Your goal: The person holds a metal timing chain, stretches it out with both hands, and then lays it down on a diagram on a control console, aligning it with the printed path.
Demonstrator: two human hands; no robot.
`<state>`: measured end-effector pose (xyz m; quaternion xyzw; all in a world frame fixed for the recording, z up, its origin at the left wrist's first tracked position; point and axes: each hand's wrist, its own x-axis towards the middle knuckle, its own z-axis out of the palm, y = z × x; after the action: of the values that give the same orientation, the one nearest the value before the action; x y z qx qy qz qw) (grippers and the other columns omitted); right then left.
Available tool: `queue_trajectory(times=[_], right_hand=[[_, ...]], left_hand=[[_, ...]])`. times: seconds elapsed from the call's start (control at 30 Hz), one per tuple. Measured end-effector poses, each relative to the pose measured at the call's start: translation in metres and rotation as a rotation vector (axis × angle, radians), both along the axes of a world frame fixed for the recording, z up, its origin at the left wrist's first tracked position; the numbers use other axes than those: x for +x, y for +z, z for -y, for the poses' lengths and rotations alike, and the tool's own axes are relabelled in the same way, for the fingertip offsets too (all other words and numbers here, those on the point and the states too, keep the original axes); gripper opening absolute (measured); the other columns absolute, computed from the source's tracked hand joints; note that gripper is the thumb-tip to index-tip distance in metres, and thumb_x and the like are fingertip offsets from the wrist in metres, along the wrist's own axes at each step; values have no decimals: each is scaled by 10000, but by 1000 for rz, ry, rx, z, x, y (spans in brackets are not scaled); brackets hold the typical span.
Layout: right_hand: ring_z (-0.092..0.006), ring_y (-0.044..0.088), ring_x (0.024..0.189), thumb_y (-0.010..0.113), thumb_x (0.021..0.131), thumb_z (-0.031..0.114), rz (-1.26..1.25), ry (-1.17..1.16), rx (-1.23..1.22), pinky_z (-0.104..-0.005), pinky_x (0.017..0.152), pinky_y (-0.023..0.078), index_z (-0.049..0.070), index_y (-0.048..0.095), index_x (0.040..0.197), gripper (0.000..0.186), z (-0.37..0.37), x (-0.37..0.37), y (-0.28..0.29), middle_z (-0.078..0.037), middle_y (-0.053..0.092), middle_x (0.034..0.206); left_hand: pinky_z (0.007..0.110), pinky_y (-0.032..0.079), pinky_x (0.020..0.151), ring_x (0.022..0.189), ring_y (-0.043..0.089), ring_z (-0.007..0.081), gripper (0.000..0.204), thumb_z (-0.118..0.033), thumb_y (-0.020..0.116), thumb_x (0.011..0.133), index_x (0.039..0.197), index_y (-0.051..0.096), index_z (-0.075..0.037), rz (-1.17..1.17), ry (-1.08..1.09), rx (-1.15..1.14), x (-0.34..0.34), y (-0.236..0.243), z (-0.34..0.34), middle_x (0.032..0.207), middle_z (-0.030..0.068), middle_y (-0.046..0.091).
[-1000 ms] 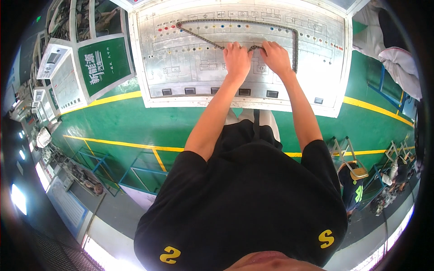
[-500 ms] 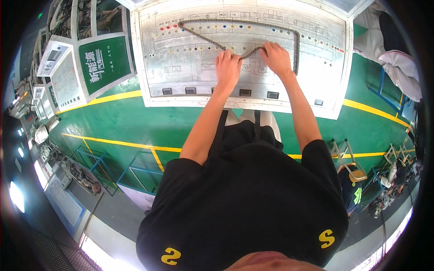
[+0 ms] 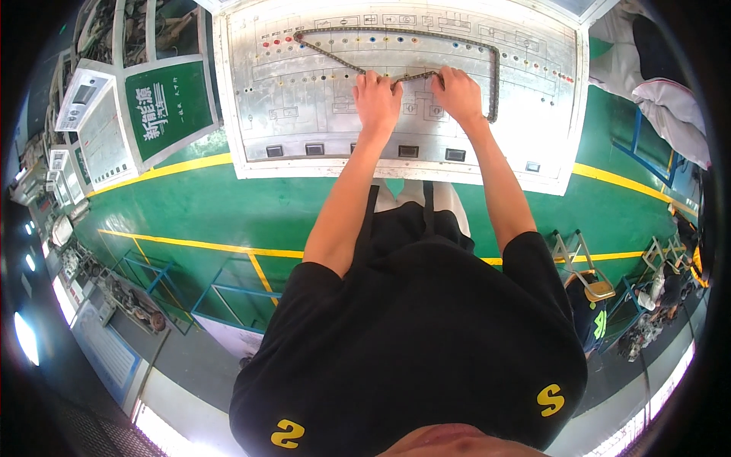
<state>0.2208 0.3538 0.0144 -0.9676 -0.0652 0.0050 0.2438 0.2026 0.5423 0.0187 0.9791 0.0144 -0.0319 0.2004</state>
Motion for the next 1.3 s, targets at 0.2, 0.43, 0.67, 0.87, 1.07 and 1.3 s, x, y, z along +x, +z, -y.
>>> queue_trajectory(times=[0.2,0.43,0.67,0.87,1.07,1.3], right_hand=[[-317,673,805,614,912,238,-76,49,-41,-450,694,552,52,595,861,193,0,5,3,-114,682,818],[-328,665,817,606,919,221,-78,106,-69,-445,707,546,70,609,924,151,0,-4,1,-109,686,859],[-304,671,851,611,920,234,-113,86,-136,-438,723,563,86,625,974,158,13,-13,8,-90,679,865],[-284,666,886,641,921,308,-79,19,-94,-430,719,562,71,625,955,239,22,-25,10,-87,684,916],[-300,642,869,702,868,331,-116,8,-128,-436,728,544,72,629,922,274,37,-46,18,-89,643,884],[-304,618,869,696,841,234,-47,41,-125,-441,724,537,73,621,902,188,51,-65,11,-88,623,862]], left_hand=[[432,414,876,1036,502,276,205,-293,710,851,846,739,-90,68,-21,-5,3,-2,-3,998,56,584],[429,412,914,1041,496,271,170,-256,728,822,854,743,-89,66,-119,42,7,2,-4,997,49,580],[434,433,897,1029,505,266,143,-209,729,800,830,733,-69,130,-280,98,33,5,-8,989,58,582],[440,436,895,1034,510,270,137,-212,719,835,880,743,-84,99,-270,103,41,0,-3,1001,57,592],[441,430,906,1041,509,269,136,-214,713,857,918,751,-99,104,-290,63,36,2,-4,1000,50,591],[440,422,915,1028,508,268,146,-202,720,850,956,755,-107,83,-284,62,25,0,-7,997,49,588]])
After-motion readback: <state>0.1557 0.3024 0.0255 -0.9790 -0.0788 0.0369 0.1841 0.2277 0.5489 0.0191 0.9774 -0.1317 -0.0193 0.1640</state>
